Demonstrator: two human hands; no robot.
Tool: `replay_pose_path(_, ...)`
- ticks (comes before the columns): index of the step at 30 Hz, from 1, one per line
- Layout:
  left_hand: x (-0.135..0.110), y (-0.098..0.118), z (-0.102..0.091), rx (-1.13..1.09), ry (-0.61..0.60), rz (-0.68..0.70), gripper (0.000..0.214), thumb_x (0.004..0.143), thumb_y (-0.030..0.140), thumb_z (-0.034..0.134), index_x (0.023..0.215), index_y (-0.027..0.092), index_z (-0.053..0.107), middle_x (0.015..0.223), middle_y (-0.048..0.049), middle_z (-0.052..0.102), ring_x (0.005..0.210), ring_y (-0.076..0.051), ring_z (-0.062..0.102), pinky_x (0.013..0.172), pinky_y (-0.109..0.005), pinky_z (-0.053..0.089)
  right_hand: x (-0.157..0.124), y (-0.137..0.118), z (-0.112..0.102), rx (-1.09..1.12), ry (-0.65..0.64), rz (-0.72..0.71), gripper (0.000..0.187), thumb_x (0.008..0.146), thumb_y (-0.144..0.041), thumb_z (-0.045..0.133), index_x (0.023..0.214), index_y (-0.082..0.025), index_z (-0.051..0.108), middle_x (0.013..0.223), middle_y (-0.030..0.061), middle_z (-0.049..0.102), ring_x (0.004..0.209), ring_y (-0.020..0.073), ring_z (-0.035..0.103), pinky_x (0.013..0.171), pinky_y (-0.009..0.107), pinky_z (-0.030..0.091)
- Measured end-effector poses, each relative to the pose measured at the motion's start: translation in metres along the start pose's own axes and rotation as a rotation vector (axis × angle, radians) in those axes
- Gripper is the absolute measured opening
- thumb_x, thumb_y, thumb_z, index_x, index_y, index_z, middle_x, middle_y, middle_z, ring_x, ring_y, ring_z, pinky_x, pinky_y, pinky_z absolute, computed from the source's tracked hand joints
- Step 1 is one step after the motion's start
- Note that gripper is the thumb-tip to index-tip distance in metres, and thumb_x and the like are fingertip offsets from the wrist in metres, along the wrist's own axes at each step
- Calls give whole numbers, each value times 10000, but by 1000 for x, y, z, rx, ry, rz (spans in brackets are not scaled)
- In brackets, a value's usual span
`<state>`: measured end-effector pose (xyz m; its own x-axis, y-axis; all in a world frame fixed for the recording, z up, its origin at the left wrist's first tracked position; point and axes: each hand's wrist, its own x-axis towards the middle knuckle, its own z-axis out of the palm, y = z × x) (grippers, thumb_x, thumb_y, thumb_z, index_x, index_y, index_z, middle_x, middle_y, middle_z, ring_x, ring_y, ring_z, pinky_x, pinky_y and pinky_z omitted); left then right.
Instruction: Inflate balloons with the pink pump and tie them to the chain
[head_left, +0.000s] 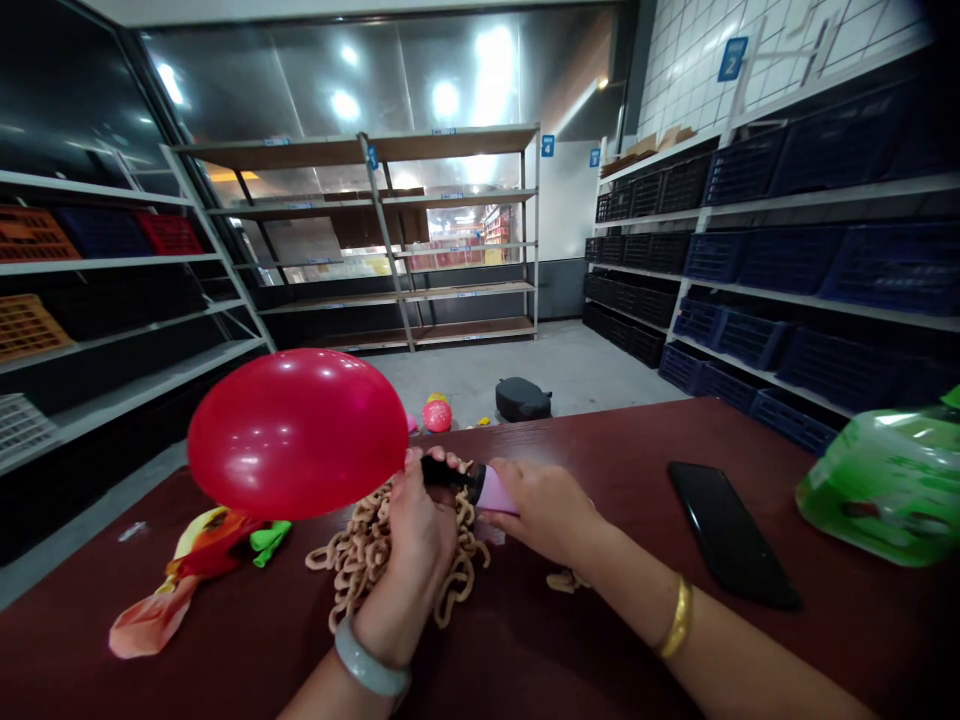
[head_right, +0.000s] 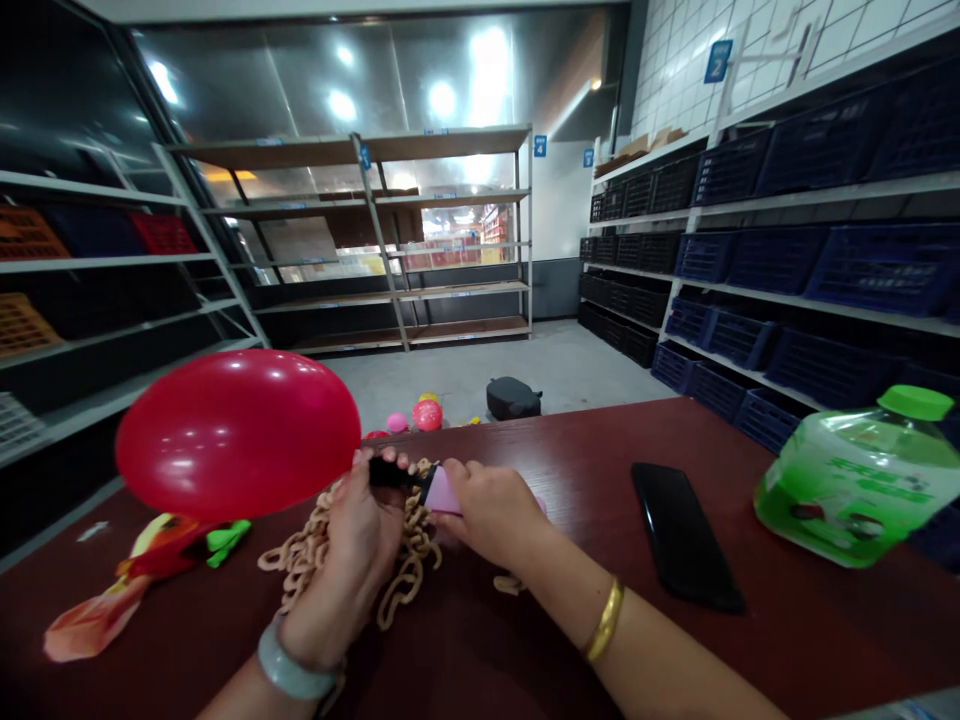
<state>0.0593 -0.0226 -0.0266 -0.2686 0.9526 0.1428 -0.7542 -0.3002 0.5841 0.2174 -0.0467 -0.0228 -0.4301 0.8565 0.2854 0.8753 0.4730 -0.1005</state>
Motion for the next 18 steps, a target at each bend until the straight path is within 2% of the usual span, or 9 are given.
replay_pose_path(3, -8, -6, 3, -1, 5, -26, 158, 813, 261, 661, 799, 181, 525, 736, -4, 552, 668, -141, 553, 684, -297, 492, 0, -3, 0, 14, 0, -1, 558, 894, -568, 508, 1292, -184, 438, 1045, 114, 661, 915, 278, 652, 711, 366, 477)
replay_pose_path(7, -8, 2, 9, 7, 15, -12, 153, 814, 246, 658, 785, 176, 526, 715, -1, 537, 643, -133, 541, 652, -281, 483, 1, -7, 2, 70, 27, -10, 603, 883, -608, 500, 1308, -188, 425, 1056, 112, 666, 938, 276, 650, 734, 367, 477)
replay_pose_path(12, 16, 32, 0, 0, -12, 34, 156, 829, 268, 641, 795, 178, 517, 704, -8, 525, 621, -147, 529, 569, -272, 444, 4, -2, 8, 129, 37, -13, 636, 861, -634, 517, 1312, -192, 438, 1105, 112, 666, 980, 274, 643, 785, 375, 474)
replay_pose_path(18, 53, 74, -26, -36, 87, 153, 191, 886, 332, 562, 786, 192, 479, 645, -2, 503, 570, -152, 507, 526, -272, 413, 4, 11, 10, 99, 9, -45, 574, 874, -598, 521, 1288, -204, 478, 1131, 110, 663, 1006, 287, 637, 796, 391, 472)
